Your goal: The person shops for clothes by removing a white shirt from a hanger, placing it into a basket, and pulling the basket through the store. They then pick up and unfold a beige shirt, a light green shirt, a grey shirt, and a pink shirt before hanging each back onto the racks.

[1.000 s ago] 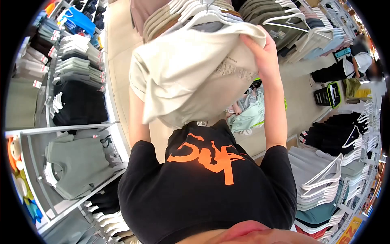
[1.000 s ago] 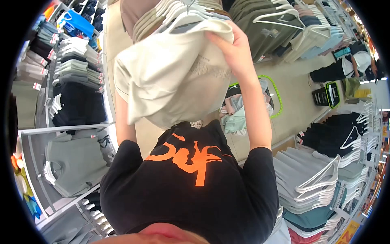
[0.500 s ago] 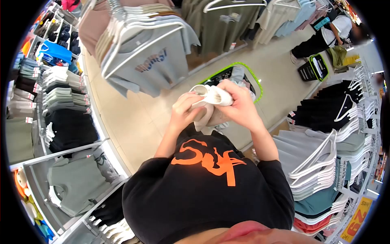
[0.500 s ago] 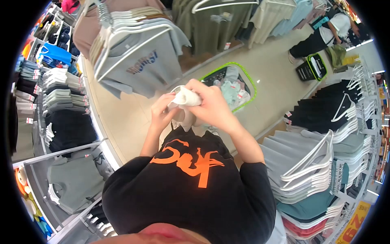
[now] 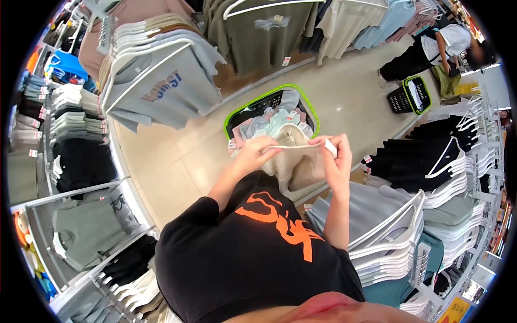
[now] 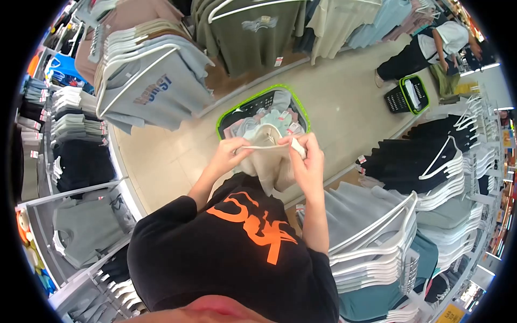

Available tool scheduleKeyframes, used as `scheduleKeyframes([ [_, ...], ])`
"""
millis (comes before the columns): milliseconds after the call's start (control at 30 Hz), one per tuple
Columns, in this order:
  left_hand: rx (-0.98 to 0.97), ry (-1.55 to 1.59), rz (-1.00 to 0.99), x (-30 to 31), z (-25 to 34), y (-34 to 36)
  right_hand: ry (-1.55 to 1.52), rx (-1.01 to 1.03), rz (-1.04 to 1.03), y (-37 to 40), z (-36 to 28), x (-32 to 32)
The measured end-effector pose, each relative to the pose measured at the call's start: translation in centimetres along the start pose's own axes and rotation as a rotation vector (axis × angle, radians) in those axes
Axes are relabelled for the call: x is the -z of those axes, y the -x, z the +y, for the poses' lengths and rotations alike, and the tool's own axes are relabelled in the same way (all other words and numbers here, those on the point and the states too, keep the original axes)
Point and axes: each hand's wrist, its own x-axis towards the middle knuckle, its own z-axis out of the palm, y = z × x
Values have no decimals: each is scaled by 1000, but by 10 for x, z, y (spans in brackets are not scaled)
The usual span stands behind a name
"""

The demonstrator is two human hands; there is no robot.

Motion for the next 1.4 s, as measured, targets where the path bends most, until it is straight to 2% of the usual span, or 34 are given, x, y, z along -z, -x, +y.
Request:
scheduleKeyframes([
  [100, 48, 161, 17, -20, -1, -26, 209, -49, 79, -15, 17, 35],
  [200, 22, 308, -66, -39, -6, -64, 212, -78, 76, -40, 44, 81],
  [333, -27, 603, -83, -71, -15, -129, 361, -39, -7, -88, 88, 136],
  [433, -4, 621, -23, -81, -23, -183, 324, -194, -110, -129, 135, 168],
  [467, 1, 571, -48, -81, -23, -200, 308, -256, -155, -140, 149, 179],
  [533, 23, 484, -99, -87, -21, -226, 460, -212, -356, -163, 170, 197],
  [600, 29, 409, -82, -101, -21, -252, 570, -109, -448, -189, 181, 212],
  [667, 94, 378, -92, -115, -16, -272, 544, -94, -407, -212, 191, 230],
  [767, 124, 287, -83, -123, -1, -298, 515, 59, -182, -248, 226, 262],
  [867, 46, 100, 25, -139, -6, -321, 338, 197, 32, -307, 216, 287],
  [1000, -146, -284, 185, -167, -8, -366, 238, 442, 31, -389, 173, 322],
  [1067, -63, -448, 230, -184, 2, -393, 205, 604, -44, -425, 163, 348],
  [1167, 15, -596, 271, -210, 6, -434, 22, 713, -4, -475, 146, 380],
  [1267, -204, -727, 424, -231, 16, -485, -268, 669, -167, -517, 133, 417],
  [1300, -201, -813, 445, -233, 15, -495, -442, 561, -328, -529, 136, 430],
  [1400, -170, -1053, 426, -223, 10, -524, -420, 426, -626, -567, 149, 452],
])
